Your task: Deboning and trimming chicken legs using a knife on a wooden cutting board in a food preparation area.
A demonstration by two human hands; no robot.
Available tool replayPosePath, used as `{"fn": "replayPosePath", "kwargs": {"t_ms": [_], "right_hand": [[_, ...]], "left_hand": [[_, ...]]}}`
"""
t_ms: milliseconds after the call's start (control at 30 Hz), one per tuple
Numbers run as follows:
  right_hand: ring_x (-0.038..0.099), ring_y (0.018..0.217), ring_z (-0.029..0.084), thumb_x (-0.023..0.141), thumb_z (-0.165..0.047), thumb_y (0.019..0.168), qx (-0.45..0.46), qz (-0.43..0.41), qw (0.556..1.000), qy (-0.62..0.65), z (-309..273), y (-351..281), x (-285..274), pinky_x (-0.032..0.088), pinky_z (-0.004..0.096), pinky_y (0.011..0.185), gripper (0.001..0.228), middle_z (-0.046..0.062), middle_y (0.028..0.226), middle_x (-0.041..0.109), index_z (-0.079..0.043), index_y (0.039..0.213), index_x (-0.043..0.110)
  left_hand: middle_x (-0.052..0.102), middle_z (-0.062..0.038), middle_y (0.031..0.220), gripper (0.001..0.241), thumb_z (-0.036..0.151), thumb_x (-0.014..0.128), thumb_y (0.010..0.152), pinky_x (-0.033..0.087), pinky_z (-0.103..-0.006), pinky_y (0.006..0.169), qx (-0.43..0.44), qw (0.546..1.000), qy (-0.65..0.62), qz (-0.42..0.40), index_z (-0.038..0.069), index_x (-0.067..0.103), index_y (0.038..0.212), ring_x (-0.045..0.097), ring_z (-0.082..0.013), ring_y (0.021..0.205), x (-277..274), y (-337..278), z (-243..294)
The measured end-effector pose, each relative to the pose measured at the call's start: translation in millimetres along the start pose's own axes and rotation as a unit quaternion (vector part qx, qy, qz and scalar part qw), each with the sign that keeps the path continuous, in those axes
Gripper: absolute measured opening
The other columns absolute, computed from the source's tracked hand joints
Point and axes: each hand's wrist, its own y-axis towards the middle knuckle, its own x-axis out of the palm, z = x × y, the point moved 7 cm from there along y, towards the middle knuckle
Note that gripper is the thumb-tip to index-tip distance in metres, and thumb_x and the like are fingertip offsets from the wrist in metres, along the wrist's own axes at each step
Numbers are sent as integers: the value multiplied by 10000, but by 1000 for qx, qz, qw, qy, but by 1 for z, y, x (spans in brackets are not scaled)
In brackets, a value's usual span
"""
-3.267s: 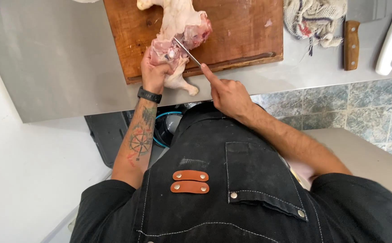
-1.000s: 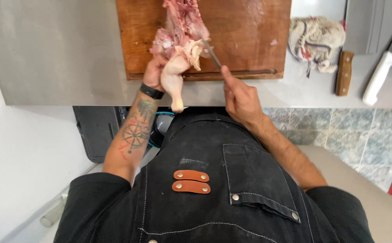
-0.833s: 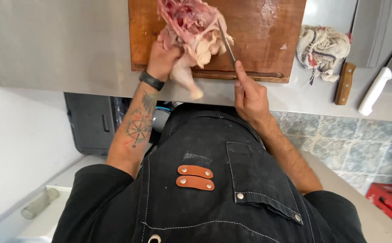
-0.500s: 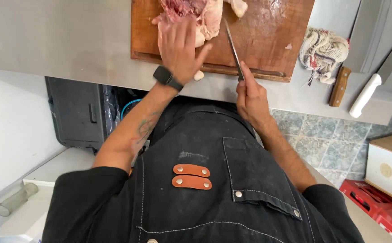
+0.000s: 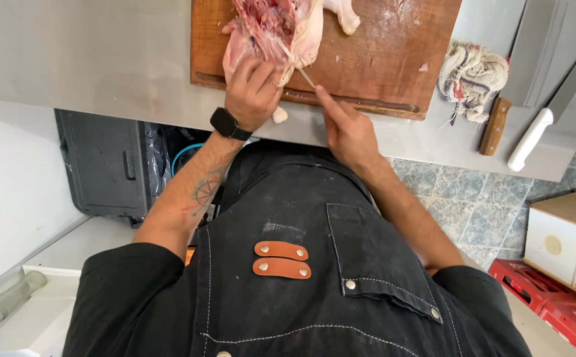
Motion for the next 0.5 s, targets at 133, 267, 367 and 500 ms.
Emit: {"fn": "replayPosePath", "kwargs": {"t_ms": [133,267,367,500], "right_hand": [[619,687,383,612,-14,1042,-3,-37,997,-67,-3,7,20,493,539,552,750,75,1025,662,-301,1709,423],[548,560,340,661,-26,905,-20,-32,975,-219,1,9,25,451,499,425,837,40,971,575,-322,1672,504],[512,559,260,678,-7,892,-47,-5,958,-281,-4,23,35,407,421,387,870,36,966,554,-320,1681,490],[624,679,277,674,9,918,-44,-15,957,-285,1,22,33,485,434,437,898,87,1071,591,-309,1717,416]], "left_hand": [[702,-102,958,41,-21,725,875,592,-345,775,3,999,33,5,18,717,866,593,-253,835,-2,3,-2],[685,-53,919,93,37,766,888,562,-320,731,-12,998,60,-5,62,693,836,584,-225,804,3,-4,-4],[674,-22,903,114,61,785,858,537,-299,690,-28,996,82,-9,87,676,836,575,-200,790,7,-5,-5],[735,-22,997,319,121,991,717,575,-295,692,-53,994,89,-33,97,751,925,640,-195,858,16,-15,-12]]}}
